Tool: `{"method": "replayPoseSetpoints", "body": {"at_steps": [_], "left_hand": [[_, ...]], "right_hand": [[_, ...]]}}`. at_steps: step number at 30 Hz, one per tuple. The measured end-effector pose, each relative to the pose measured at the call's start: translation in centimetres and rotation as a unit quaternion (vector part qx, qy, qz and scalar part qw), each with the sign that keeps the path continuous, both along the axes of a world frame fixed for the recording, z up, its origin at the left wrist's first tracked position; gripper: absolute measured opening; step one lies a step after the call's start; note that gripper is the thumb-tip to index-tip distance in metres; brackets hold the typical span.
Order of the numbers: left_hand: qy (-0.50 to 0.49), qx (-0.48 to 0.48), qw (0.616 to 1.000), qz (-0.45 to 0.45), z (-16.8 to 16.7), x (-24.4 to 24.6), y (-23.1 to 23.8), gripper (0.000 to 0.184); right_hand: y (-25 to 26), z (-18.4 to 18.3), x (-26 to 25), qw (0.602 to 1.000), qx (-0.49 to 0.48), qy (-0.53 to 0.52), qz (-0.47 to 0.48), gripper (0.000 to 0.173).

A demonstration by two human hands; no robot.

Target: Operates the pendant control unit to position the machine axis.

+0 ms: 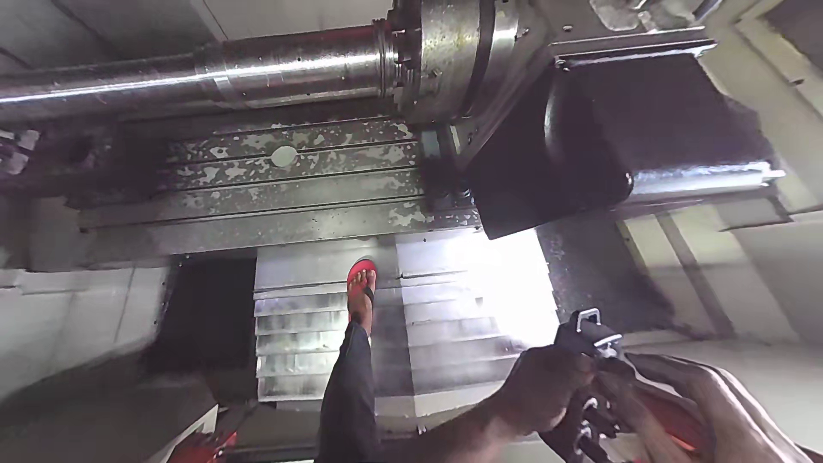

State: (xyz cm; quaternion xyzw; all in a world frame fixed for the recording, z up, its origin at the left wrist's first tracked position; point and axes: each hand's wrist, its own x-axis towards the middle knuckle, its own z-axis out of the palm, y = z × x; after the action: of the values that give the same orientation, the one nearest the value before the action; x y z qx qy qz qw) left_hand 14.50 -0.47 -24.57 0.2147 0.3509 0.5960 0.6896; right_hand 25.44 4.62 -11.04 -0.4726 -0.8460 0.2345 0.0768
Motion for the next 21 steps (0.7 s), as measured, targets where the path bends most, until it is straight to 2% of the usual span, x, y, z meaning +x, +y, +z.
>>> {"method": "replayPoseSetpoints", "body": {"at_steps": [2, 4, 5, 8, 10, 12, 15, 19, 21], "left_hand": [[0.000, -0.004, 1.000, -0.002, 0.1, -0.2, 0.1, 0.058], [-0.001, -0.002, 1.000, 0.004, -0.2, -0.4, 0.2, 0.073], [0.001, -0.002, 1.000, 0.005, -0.3, -0.4, 0.3, 0.074], [0.011, 0.003, 1.000, 0.012, -0.4, -0.6, 0.4, 0.070], [-0.010, 0.001, 1.000, 0.021, -0.4, -0.6, 0.6, 0.062], [-0.014, -0.005, 1.000, 0.013, -0.1, -0.8, 0.8, 0.058], [0.020, -0.013, 1.000, 0.002, 0.5, -1.4, 1.1, 0.062], [0.040, -0.011, 0.999, 0.009, 0.3, -1.8, 1.4, 0.063], [0.037, -0.002, 0.999, 0.009, 0.5, -2.2, 1.7, 0.064]], "right_hand": [[0.3, -0.1, 0.2, 0.995, -0.051, -0.080, -0.041, 0.052], [0.3, -0.4, 0.1, 0.992, -0.074, -0.102, -0.017, 0.053], [0.2, -0.3, 0.0, 0.992, -0.069, -0.106, 0.013, 0.050], [0.4, -0.3, -0.2, 0.994, -0.033, -0.061, 0.089, 0.032], [0.8, -0.4, -0.4, 0.996, -0.021, 0.007, 0.084, 0.027], [1.0, -0.5, -0.5, 1.000, -0.009, 0.008, 0.019, 0.039], [1.3, -1.0, -0.4, 0.995, -0.078, -0.052, -0.035, 0.049], [1.8, -0.3, -1.0, 0.995, -0.065, -0.047, 0.064, 0.041], [2.4, -0.1, -1.4, 0.994, -0.051, 0.013, 0.095, 0.031]]}}
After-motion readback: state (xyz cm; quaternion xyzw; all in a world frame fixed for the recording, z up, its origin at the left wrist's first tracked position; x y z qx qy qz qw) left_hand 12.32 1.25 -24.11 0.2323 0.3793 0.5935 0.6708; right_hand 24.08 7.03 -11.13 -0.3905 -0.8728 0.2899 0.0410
